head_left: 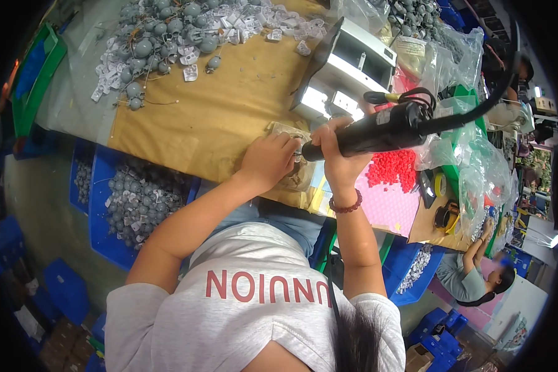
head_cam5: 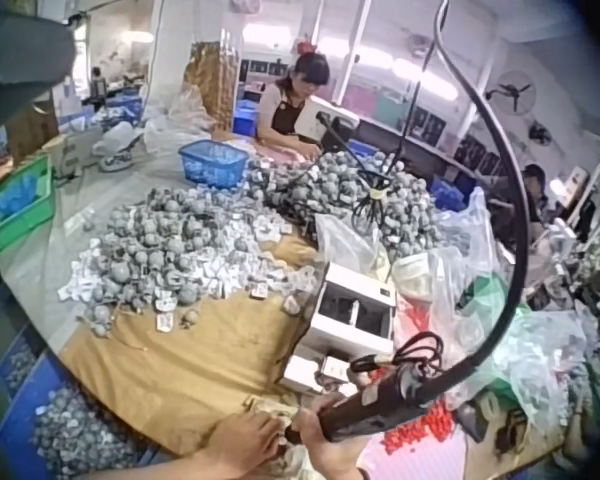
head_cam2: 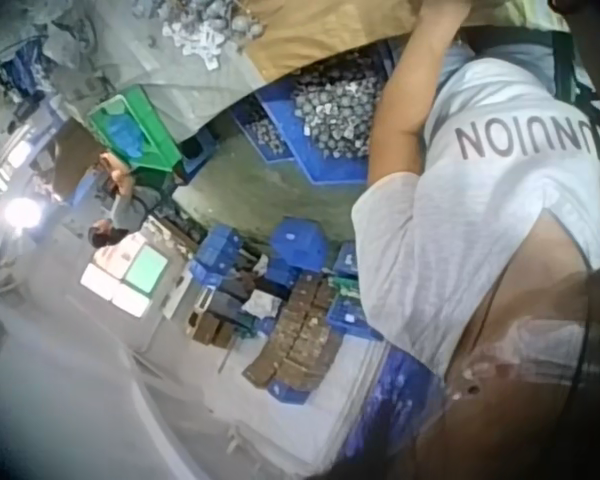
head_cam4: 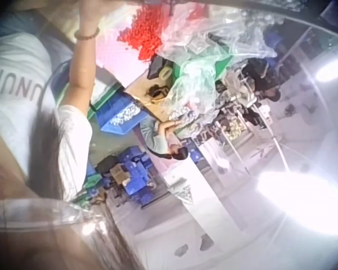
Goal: Assembling small electrical components using an electric screwdriver on a factory floor.
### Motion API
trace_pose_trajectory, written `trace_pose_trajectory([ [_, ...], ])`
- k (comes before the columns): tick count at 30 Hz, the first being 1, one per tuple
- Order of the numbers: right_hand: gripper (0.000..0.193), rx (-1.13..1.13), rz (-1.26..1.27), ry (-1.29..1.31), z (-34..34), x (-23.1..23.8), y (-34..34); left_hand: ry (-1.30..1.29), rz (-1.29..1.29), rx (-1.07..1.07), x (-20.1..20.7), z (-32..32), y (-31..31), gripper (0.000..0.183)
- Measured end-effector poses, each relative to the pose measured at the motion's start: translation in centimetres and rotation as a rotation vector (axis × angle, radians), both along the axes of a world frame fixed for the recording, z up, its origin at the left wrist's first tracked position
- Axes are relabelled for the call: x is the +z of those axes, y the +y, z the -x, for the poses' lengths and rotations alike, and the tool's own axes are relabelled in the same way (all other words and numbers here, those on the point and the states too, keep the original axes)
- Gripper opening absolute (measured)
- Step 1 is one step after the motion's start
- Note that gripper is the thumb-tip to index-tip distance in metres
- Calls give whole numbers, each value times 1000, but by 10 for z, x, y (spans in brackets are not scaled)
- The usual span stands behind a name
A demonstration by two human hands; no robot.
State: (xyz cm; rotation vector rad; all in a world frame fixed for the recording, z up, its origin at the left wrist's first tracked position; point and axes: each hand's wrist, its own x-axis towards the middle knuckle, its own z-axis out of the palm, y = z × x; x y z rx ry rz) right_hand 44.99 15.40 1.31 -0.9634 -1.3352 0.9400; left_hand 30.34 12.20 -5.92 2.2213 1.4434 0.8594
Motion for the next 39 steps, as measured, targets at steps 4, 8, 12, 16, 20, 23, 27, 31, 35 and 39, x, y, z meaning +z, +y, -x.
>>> trace_pose_trajectory([
  [4,58,11,7,89,4,-1,-8,-55,-46,7,-3,0,0,30],
  [8,69,75,-70,1,-2,-12,-6,-36,-9,-3,-1,2,0,30],
  [12,43,78,-155,-225,-8,-24,-14,-47,21,-13,-3,4,1,33],
  [16,12,133,-145,-516,-9,-25,-18,-61,60,-37,-1,7,4,38],
  [20,11,-30,160,-64,-25,-61,-28,-64,70,-49,0,8,6,35],
  [23,12,31,21,-74,-3,-33,-22,-86,94,-43,-1,9,6,35],
  [27,13,144,-96,-21,0,-34,-22,-109,153,-64,-4,10,8,40],
  [31,23,305,-28,-169,-2,-26,-29,-136,179,-72,-3,10,10,33],
  [35,32,310,-193,-1098,-4,-21,-34,-144,165,-60,0,9,9,28],
  [39,35,-43,-1783,-3661,-26,-66,-45,-168,198,-53,3,8,7,28],
])
